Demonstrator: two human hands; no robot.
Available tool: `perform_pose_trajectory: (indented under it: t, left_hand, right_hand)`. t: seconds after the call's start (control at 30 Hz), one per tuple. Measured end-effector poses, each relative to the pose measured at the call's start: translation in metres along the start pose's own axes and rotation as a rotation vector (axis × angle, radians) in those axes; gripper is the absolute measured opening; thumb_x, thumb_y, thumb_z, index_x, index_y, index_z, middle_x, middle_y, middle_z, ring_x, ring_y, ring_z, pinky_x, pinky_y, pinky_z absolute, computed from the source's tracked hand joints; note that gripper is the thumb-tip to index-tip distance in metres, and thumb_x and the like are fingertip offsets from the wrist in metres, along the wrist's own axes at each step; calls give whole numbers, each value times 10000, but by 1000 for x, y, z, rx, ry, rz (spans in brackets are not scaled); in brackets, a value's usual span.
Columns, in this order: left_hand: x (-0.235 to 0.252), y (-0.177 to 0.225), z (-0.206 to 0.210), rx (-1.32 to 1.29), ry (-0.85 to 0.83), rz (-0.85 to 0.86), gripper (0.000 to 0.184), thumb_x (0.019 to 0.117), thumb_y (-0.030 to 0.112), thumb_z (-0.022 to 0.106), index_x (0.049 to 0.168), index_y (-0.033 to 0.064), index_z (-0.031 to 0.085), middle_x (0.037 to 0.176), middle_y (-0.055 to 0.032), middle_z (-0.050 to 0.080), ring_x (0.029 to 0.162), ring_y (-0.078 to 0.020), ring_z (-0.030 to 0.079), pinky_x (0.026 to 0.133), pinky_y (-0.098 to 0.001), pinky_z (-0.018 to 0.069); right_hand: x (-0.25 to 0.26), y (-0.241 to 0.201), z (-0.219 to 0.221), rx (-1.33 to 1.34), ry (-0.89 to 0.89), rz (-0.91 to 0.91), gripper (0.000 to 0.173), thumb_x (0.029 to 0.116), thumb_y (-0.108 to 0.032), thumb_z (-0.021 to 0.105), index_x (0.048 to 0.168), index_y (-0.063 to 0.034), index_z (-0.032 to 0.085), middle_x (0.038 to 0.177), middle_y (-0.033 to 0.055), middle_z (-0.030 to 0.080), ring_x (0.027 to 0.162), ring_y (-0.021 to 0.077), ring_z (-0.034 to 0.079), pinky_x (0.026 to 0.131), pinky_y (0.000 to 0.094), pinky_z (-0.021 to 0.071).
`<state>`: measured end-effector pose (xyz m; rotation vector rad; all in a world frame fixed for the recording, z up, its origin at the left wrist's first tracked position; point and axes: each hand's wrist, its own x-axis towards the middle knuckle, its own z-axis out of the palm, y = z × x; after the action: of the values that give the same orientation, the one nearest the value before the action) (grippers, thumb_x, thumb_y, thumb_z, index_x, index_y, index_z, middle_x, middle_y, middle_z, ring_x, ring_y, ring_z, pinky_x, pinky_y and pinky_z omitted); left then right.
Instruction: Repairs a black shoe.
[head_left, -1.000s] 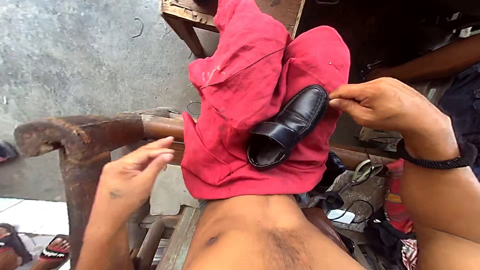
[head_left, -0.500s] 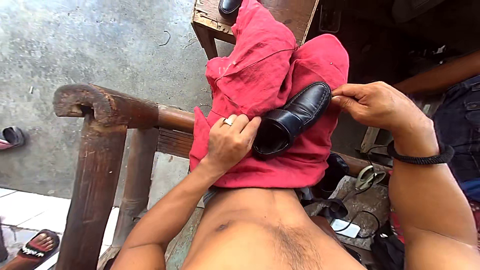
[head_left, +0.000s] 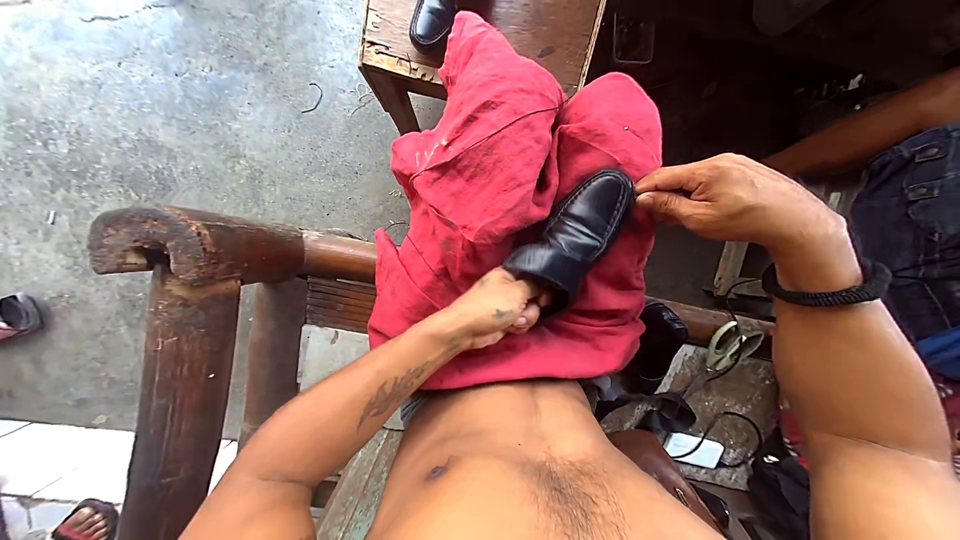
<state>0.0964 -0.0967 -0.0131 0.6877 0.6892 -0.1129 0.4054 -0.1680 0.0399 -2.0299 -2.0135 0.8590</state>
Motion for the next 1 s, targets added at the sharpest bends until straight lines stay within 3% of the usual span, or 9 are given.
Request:
perform_pose_trajectory:
  t: [0.1, 0.2, 0.23, 0.3, 0.37, 0.47, 0.6, 0.8, 1.0]
  left_hand:
    - [26, -11, 7, -155, 25, 102, 277, 1074, 87, 410, 849, 131, 567, 575, 58, 460, 469, -17, 399, 464, -167, 356]
    - [41, -15, 5, -330, -12, 193, 340, 1084, 120, 366, 811, 185, 558, 579, 79, 474, 484, -15, 421, 483, -172, 378]
    - [43, -17, 8, -389, -17, 194, 354, 1085, 119, 365, 800, 184, 565, 581, 74, 486, 486, -16, 428, 489, -172, 384]
    - [49, -14, 11, -486, -53, 180, 375, 1075, 96, 378, 776, 174, 591, 582, 61, 527, 486, -13, 460, 494, -166, 409]
    - [54, -10, 14, -533, -96, 134, 386, 1060, 69, 406, 737, 164, 595, 564, 52, 532, 470, -13, 468, 482, -160, 413]
    - [60, -1, 14, -500, -129, 63, 422, 1056, 79, 420, 671, 181, 557, 526, 73, 479, 441, -3, 422, 453, -156, 369]
    - [68, 1, 9, -375, -204, 25, 437, 1045, 51, 403, 661, 210, 538, 529, 99, 474, 458, 11, 420, 475, -156, 372]
    - [76, 0, -6, -189, -269, -10, 395, 981, -41, 426, 732, 231, 568, 606, 121, 549, 540, 19, 498, 563, -161, 454]
    - [73, 1, -12, -156, -252, 1, 372, 964, -34, 488, 720, 229, 586, 598, 117, 536, 516, 11, 472, 531, -169, 431]
  right_hand:
    - [-4, 19, -11, 259, 4, -29, 296, 1006, -389, 595, 1181, -197, 738, 970, -61, 748, 730, 37, 688, 662, 282, 613]
    - [-3, 24, -16, 394, 93, -128, 225, 965, -246, 658, 1111, -110, 762, 1009, -37, 749, 689, -17, 626, 587, 178, 534]
    - [0, 25, -17, 375, 95, -179, 217, 968, -223, 648, 1100, -99, 768, 1028, -34, 741, 758, -22, 638, 646, 168, 542]
    - [8, 27, -25, 331, 62, -264, 212, 967, -189, 631, 1077, -83, 778, 1093, -4, 735, 981, 30, 678, 870, 216, 574]
    - [14, 27, -35, 245, 1, -300, 212, 971, -189, 611, 1072, -104, 777, 1127, -7, 732, 1074, 54, 672, 958, 252, 560]
    - [24, 24, -53, 66, -100, -315, 242, 1000, -270, 568, 1085, -189, 779, 1070, -69, 739, 999, 28, 677, 883, 281, 568]
    - [35, 14, -70, -149, -203, -286, 267, 992, -343, 524, 1051, -282, 777, 987, -122, 733, 879, 53, 684, 736, 391, 565]
    - [42, 11, -70, -217, -235, -367, 259, 983, -341, 515, 991, -285, 768, 911, -125, 713, 780, 63, 671, 632, 386, 539]
    - [32, 3, -50, -212, -139, -366, 240, 986, -272, 513, 939, -220, 742, 854, -70, 678, 685, 112, 644, 545, 379, 496]
